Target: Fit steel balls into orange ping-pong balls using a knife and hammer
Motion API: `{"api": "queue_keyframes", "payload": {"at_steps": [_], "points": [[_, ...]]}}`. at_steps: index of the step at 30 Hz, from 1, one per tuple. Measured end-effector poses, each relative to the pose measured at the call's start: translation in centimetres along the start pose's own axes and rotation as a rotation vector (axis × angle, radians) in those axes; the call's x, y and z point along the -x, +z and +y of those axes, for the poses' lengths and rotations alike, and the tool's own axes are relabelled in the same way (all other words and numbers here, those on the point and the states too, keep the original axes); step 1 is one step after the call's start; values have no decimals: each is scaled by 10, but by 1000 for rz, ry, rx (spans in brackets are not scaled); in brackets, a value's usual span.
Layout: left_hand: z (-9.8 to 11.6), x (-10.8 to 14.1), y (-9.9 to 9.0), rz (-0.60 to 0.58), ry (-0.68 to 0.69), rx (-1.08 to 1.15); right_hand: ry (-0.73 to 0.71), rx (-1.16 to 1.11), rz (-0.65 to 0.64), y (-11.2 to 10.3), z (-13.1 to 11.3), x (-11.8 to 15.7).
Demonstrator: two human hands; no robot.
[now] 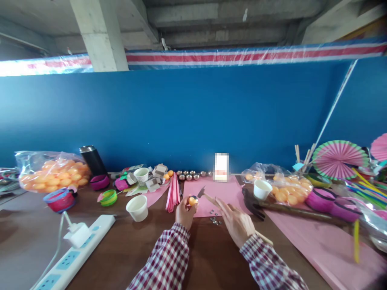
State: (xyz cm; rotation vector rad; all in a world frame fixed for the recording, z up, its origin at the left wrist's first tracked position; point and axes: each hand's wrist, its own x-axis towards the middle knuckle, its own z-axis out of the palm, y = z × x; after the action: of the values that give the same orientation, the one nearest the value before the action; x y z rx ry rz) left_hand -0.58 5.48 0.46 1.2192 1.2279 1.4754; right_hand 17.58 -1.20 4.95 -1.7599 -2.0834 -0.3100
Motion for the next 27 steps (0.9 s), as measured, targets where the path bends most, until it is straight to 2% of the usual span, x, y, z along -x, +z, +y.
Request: {"api": "queue_keyframes", "payload": {"at_steps": [3, 7, 12, 17, 20, 24, 27], "points": [[-2, 1, -1, -15, 62, -76, -4, -1, 32, 2, -5, 2], [-1, 2, 1, -10, 37, -43, -57, 66, -4, 2, -7, 3], [4, 4, 2, 39, 42, -24, 4, 50, 47, 2, -7, 3], [3, 6, 1, -23, 62, -108, -25, 74, 23, 2, -8, 4], [3, 6, 2, -16, 69, -75, 2, 30, 69, 2, -8, 4], [3, 6, 4, -18, 14, -8, -16, 55, 15, 2, -8, 4], [6, 6, 5, -26, -10, 27, 2, 22, 52, 0, -9, 4]]}}
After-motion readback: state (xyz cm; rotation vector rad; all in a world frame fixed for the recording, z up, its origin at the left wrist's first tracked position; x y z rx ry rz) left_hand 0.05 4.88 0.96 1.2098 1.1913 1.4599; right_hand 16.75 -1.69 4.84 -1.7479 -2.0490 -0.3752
